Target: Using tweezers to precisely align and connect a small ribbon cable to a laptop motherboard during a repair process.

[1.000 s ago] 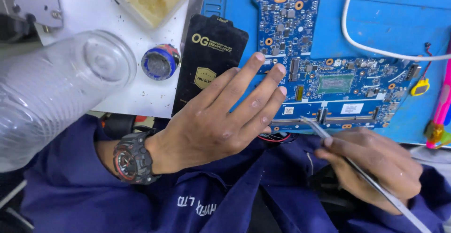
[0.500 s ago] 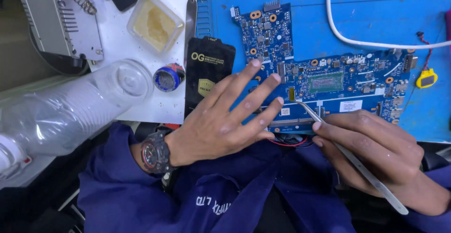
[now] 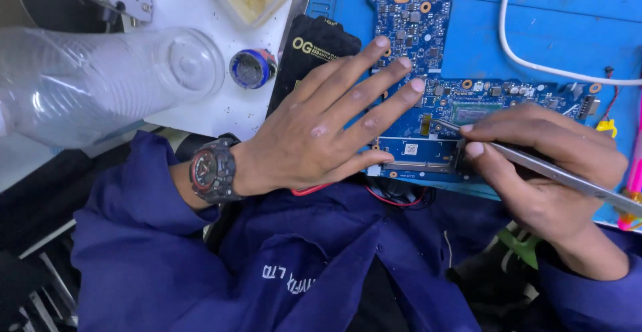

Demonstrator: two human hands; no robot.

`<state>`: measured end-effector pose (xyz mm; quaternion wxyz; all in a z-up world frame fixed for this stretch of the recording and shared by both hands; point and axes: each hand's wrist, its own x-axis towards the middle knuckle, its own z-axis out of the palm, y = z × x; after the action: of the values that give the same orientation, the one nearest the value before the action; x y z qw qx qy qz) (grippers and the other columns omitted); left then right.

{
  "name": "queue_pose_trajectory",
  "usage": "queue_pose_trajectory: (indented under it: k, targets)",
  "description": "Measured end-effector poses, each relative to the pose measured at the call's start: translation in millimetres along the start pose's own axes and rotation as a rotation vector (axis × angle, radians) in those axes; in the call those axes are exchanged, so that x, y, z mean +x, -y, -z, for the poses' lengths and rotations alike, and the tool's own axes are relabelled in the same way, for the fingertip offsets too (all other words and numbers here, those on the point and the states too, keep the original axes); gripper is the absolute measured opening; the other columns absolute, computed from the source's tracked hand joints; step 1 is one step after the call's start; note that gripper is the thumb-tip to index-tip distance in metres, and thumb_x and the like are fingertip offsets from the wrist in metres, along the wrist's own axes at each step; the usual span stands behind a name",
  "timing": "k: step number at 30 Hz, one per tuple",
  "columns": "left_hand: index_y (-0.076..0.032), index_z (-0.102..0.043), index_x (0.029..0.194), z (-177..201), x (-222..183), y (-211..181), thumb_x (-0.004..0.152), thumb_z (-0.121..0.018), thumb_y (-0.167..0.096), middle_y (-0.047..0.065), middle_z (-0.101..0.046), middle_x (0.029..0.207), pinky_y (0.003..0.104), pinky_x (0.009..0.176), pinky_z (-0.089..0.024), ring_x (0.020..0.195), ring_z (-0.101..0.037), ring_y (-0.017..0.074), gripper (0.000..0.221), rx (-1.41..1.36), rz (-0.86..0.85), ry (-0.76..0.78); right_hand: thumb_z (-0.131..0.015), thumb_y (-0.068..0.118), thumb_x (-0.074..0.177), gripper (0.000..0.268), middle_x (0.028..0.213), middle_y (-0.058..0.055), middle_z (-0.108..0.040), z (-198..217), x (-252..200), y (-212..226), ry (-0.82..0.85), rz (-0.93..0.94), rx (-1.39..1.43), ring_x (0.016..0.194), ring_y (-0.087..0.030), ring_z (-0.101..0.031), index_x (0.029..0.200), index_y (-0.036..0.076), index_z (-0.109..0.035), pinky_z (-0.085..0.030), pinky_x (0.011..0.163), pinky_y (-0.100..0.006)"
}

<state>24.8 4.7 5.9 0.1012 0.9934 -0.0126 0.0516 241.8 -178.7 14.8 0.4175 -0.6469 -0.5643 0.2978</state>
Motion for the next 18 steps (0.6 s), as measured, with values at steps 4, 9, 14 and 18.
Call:
queue_pose_trajectory:
  k: [4, 9, 14, 18]
  targets:
    - [-0.006, -0.032, 0.158, -3.5, -1.3, 1.5, 0.111, -0.094, -0.064, 0.017, -0.049, 0.160, 0.047, 0.124, -0.052, 0.153, -0.042, 0.0375, 0.097, -0.046, 0.034, -0.002, -0.069, -0.006, 0.101, 0.012, 0.100, -0.029, -0.074, -2.6, -1.8, 4.8, -0.013, -0.039, -0.066, 0.090, -0.038, -0.075, 0.100, -0.017, -0.072, -0.059, 0.081, -0.041]
    - [-0.001, -0.033, 0.158, -4.3, 1.2, 2.0, 0.113, -0.094, -0.058, 0.020, -0.045, 0.161, 0.047, 0.126, -0.052, 0.153, -0.045, 0.0379, 0.095, -0.088, 0.006, 0.013, -0.067, -0.004, 0.100, 0.012, 0.100, -0.027, -0.075, -3.4, 2.6, 6.5, 0.024, -0.063, -0.036, 0.091, -0.035, -0.077, 0.101, -0.015, -0.072, -0.060, 0.081, -0.038]
    - [-0.001, -0.035, 0.156, -6.9, 1.0, 2.9, 0.115, -0.091, -0.057, 0.019, -0.049, 0.159, 0.046, 0.125, -0.051, 0.151, -0.047, 0.0374, 0.089, -0.094, -0.002, -0.009, -0.068, -0.003, 0.100, 0.012, 0.099, -0.028, -0.074, -4.1, 1.1, 2.1, 0.047, -0.029, -0.061, 0.091, -0.037, -0.076, 0.101, -0.015, -0.073, -0.061, 0.081, -0.040]
    - [-0.001, -0.035, 0.156, -7.1, -0.7, 2.2, 0.115, -0.087, -0.058, 0.019, -0.051, 0.158, 0.046, 0.126, -0.050, 0.151, -0.046, 0.0370, 0.087, -0.119, 0.008, -0.025, -0.069, -0.005, 0.100, 0.012, 0.097, -0.028, -0.074, -5.9, -0.8, 1.2, 0.044, -0.003, -0.078, 0.090, -0.038, -0.076, 0.100, -0.016, -0.072, -0.061, 0.081, -0.042]
